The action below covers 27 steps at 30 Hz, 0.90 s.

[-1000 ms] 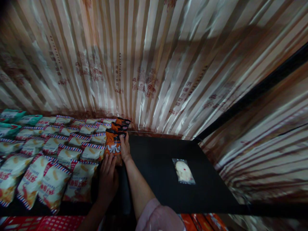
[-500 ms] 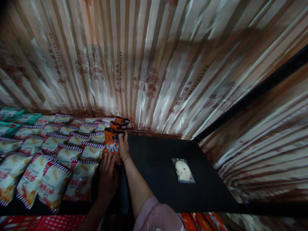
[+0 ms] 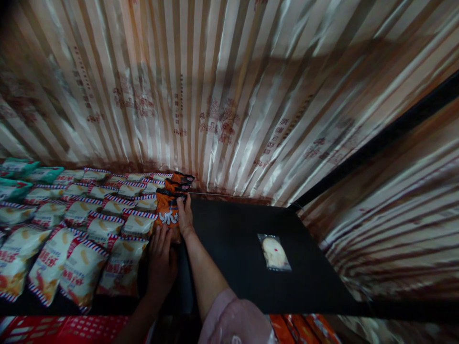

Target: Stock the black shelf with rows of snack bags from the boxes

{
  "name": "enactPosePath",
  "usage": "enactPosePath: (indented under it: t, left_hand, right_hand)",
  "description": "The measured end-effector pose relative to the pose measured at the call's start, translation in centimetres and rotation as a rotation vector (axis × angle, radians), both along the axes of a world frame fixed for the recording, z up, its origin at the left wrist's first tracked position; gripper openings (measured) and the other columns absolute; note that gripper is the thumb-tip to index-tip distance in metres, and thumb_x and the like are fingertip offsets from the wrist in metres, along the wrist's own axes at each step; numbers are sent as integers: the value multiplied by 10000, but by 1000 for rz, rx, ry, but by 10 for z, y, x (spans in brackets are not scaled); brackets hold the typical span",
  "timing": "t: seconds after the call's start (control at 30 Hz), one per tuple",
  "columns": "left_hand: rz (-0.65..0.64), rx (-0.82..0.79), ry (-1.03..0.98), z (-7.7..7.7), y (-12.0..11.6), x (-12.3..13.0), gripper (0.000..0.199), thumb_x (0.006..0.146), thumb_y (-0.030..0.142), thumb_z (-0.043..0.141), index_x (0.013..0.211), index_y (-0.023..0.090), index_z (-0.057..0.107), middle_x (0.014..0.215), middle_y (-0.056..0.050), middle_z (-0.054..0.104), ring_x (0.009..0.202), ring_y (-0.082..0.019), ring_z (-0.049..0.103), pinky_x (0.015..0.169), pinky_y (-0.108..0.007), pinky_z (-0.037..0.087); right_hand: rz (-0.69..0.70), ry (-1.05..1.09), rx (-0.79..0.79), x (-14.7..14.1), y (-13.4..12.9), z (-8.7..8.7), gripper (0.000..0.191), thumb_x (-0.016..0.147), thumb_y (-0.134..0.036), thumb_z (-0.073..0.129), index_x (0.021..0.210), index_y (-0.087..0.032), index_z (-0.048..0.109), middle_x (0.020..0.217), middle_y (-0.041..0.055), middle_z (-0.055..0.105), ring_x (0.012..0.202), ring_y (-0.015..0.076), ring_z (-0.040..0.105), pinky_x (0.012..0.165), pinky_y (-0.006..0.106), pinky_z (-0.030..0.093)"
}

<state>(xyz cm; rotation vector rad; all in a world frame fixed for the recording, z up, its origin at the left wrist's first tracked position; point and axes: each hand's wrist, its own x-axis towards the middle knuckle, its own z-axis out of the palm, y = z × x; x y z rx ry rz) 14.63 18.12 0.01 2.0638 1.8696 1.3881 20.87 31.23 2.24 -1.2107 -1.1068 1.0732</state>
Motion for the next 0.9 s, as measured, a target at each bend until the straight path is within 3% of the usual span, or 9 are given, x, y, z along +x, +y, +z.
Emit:
enactPosePath:
  t: [0.57, 0.9]
  left_hand:
    - [14, 5, 74, 2, 0, 0, 634, 805, 57, 367, 1411, 159, 208, 1423, -130, 337, 1357, -248, 190, 1057, -495, 274]
    - [23, -1, 82, 1, 0, 0, 604, 790, 54, 371, 1381, 131, 275, 1417, -145, 344, 1360, -250, 176, 1055, -492, 275]
  right_hand:
    - [54, -8, 3, 4, 2, -3, 599, 806, -571, 444, 1335, -299, 372, 1182, -16, 609, 1117, 201, 542, 978, 348, 368]
    - [75, 8, 64, 3, -1, 3, 611, 821, -550, 434, 1365, -296, 319, 1308, -22, 507, 1215, 180, 450, 1033, 347, 313]
